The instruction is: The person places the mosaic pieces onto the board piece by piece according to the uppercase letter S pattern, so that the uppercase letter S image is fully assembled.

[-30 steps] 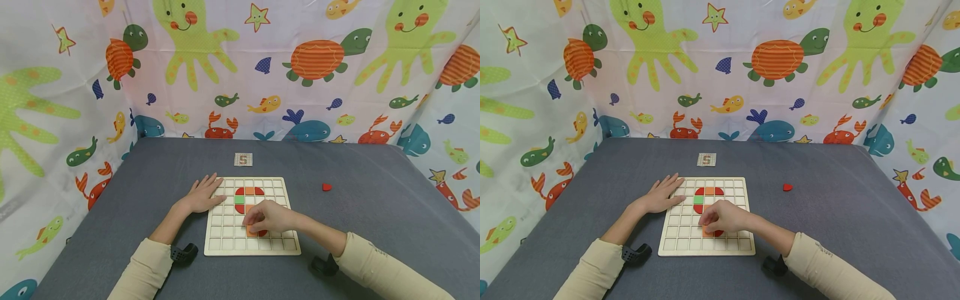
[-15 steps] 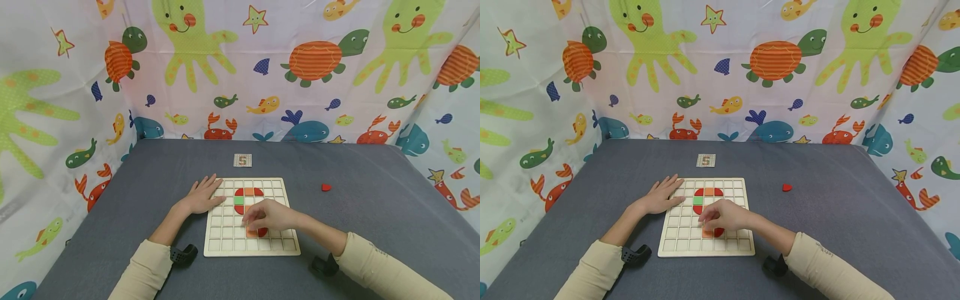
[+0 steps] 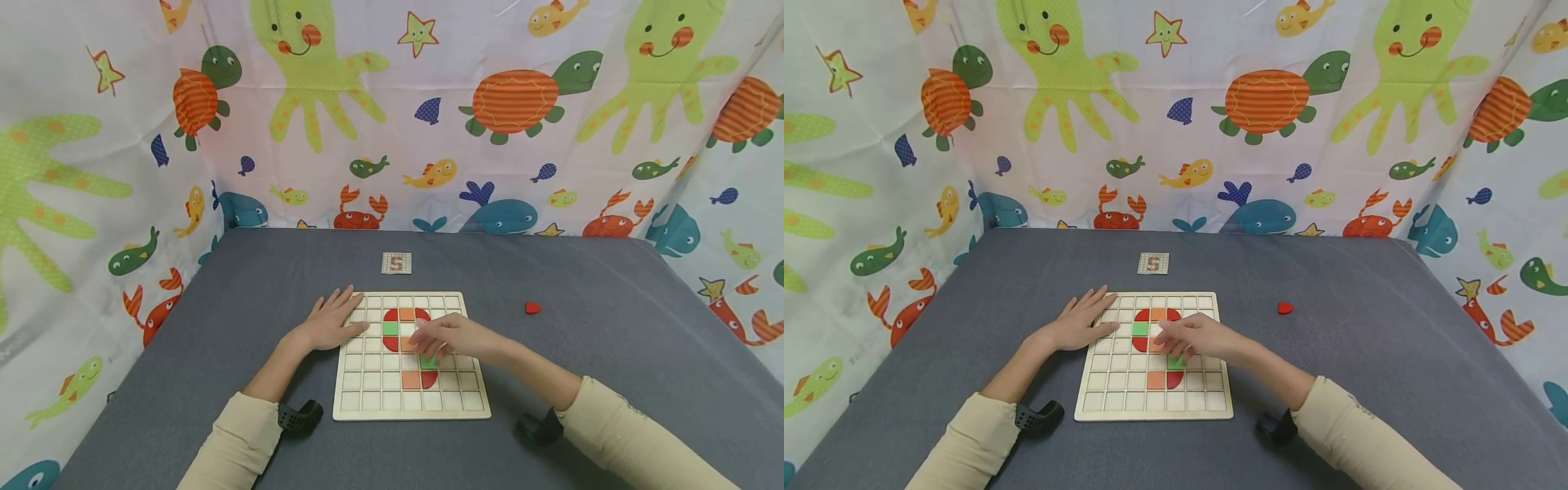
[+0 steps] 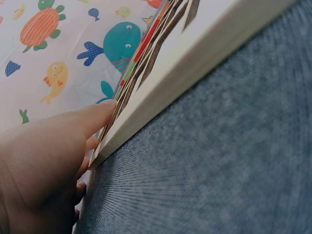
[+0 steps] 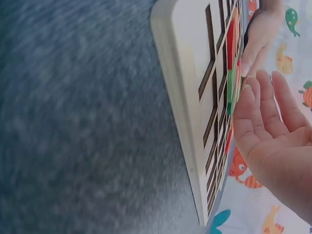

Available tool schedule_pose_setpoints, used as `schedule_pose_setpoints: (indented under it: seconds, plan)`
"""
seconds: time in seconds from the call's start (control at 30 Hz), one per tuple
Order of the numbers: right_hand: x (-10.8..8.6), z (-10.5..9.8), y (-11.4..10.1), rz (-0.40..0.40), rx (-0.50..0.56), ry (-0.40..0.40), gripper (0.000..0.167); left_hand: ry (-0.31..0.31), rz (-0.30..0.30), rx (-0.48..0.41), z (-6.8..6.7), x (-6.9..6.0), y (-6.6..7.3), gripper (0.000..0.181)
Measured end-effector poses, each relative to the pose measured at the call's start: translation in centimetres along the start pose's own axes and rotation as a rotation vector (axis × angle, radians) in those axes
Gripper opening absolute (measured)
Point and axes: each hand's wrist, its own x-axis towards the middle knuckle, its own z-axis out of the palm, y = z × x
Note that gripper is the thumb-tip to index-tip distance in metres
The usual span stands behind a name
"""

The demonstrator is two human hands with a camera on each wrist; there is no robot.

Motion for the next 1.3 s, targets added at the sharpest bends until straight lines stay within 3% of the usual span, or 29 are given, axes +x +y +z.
schedule_pose_setpoints:
  seconds: [0.4, 0.93, 1.13, 1.3]
  plan:
    - [-1.1, -2.8, 0.3, 0.016, 0.024, 0.099, 0.074, 0.001, -0.005, -0.008, 0.0, 0.1, -0.1, 0.07]
    - [-2.6, -6.6, 2.4, 0.067, 0.158, 0.245, 0.082, 0.004, -0.01, -0.012, 0.0, 0.0, 0.0, 0.07]
    - [-3.2, -8.0, 3.0, 0.076, 0.159, 0.307, 0.085, 0.003, -0.012, -0.007, 0.1, 0.1, -0.1, 0.07]
    - [-3.8, -9.2, 3.7, 0.04, 0.143, 0.367, 0.078, 0.004, -0.01, -0.012, 0.0, 0.1, -0.1, 0.071]
